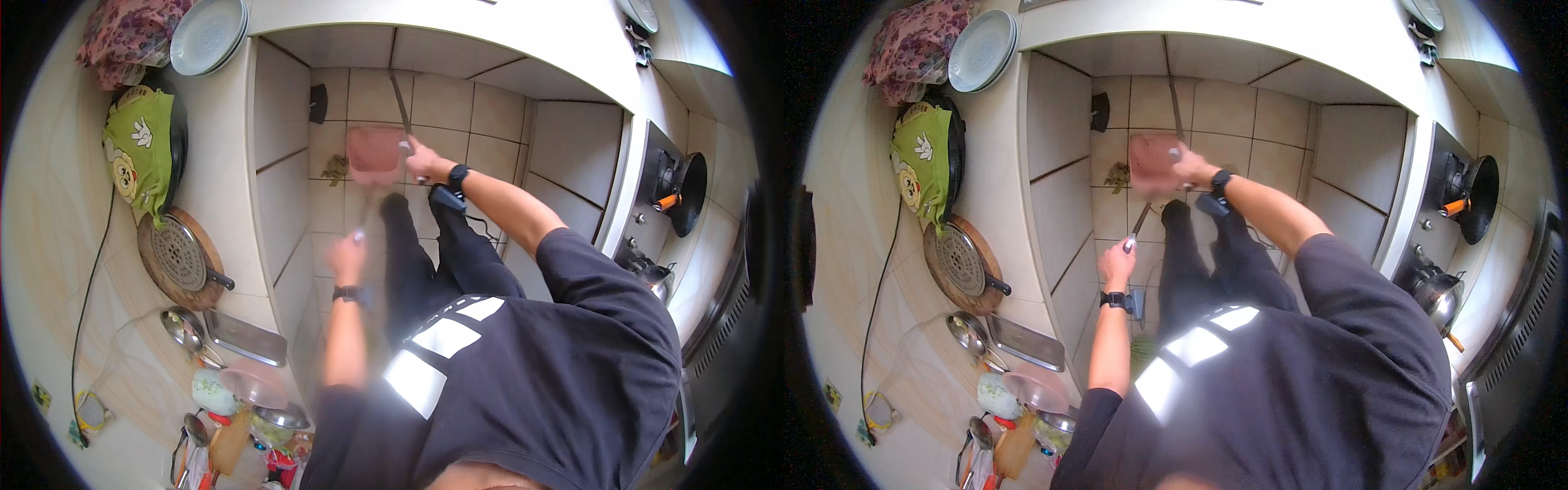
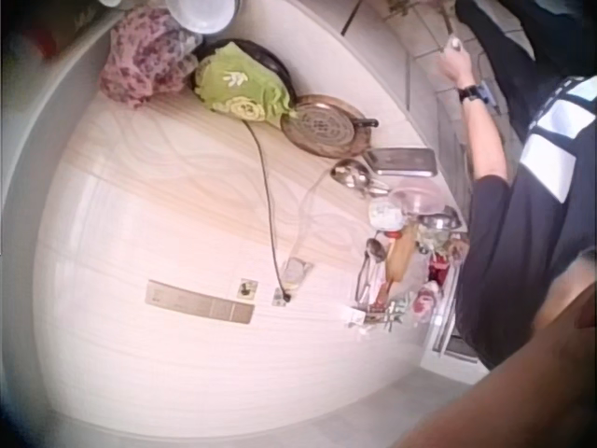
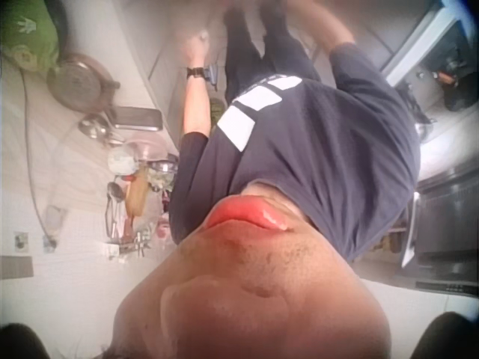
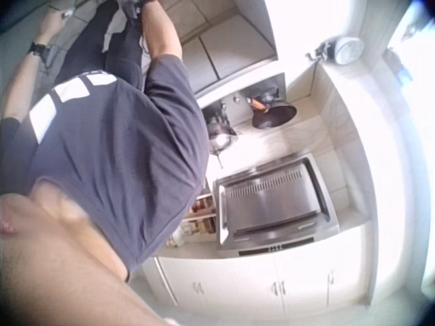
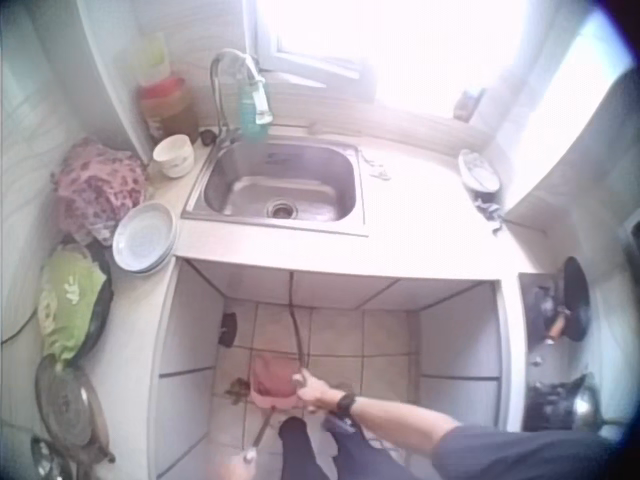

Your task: The person sweeps the kitchen floor with a broom and a dustpan and سپس rearranges some packaged food items on a lower shelf by hand.

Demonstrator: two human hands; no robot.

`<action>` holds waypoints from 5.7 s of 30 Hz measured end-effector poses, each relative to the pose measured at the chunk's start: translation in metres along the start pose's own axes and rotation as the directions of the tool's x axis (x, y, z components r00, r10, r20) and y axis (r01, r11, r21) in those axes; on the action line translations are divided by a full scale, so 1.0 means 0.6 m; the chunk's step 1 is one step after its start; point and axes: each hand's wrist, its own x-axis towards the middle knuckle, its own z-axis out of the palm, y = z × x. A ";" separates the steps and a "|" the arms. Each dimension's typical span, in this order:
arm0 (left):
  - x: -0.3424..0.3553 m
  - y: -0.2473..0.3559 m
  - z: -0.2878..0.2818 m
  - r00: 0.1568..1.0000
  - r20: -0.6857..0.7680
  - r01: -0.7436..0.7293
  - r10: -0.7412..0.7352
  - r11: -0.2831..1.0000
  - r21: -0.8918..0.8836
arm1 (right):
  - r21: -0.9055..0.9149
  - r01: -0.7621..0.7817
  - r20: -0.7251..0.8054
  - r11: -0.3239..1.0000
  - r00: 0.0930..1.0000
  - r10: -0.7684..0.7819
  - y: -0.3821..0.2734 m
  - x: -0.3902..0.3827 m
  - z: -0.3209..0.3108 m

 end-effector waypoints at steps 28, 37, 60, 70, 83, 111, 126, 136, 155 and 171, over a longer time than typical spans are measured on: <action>-0.050 0.005 0.011 0.995 0.089 0.051 -0.045 0.996 -0.073 | -0.492 0.123 -0.078 0.862 0.980 -0.184 0.059 0.065 0.016; -0.031 0.028 -0.008 0.996 0.066 0.070 -0.065 0.994 -0.084 | -0.560 -0.135 -0.188 0.817 0.982 0.033 0.264 -0.096 -0.185; 0.229 0.066 -0.110 0.937 0.052 -0.322 0.344 0.800 0.506 | 0.520 -0.146 0.013 0.842 0.986 0.163 0.192 -0.168 -0.136; 0.280 0.070 -0.126 0.950 0.068 -0.296 0.305 0.808 0.509 | 0.487 -0.177 -0.138 0.855 0.951 0.275 0.144 -0.060 -0.049; 0.274 0.072 -0.141 0.963 0.120 -0.271 0.243 0.862 0.428 | 0.422 -0.272 0.164 0.865 0.961 0.222 0.127 -0.322 -0.094; 0.236 0.087 -0.100 0.938 0.022 -0.311 0.347 0.807 0.502 | 0.388 -0.184 0.046 0.903 0.983 0.180 0.107 -0.125 0.033; 0.193 -0.010 -0.071 0.985 0.012 -0.168 0.175 0.921 0.351 | 0.400 -0.018 0.002 0.916 1.000 0.019 0.124 -0.164 -0.076; 0.202 -0.026 -0.073 0.996 0.046 -0.087 0.079 0.966 0.243 | -0.043 -0.148 0.139 0.988 0.978 0.153 0.058 -0.117 0.055; 0.028 -0.010 -0.050 0.997 -0.061 -0.035 0.045 0.988 0.147 | 0.861 -0.056 -0.076 0.506 0.968 0.238 0.361 -0.340 -0.192; -0.411 -0.031 0.177 0.877 -0.006 0.371 -0.480 0.685 -0.627 | 0.967 -0.176 0.126 0.183 0.958 0.258 0.483 -0.133 -0.269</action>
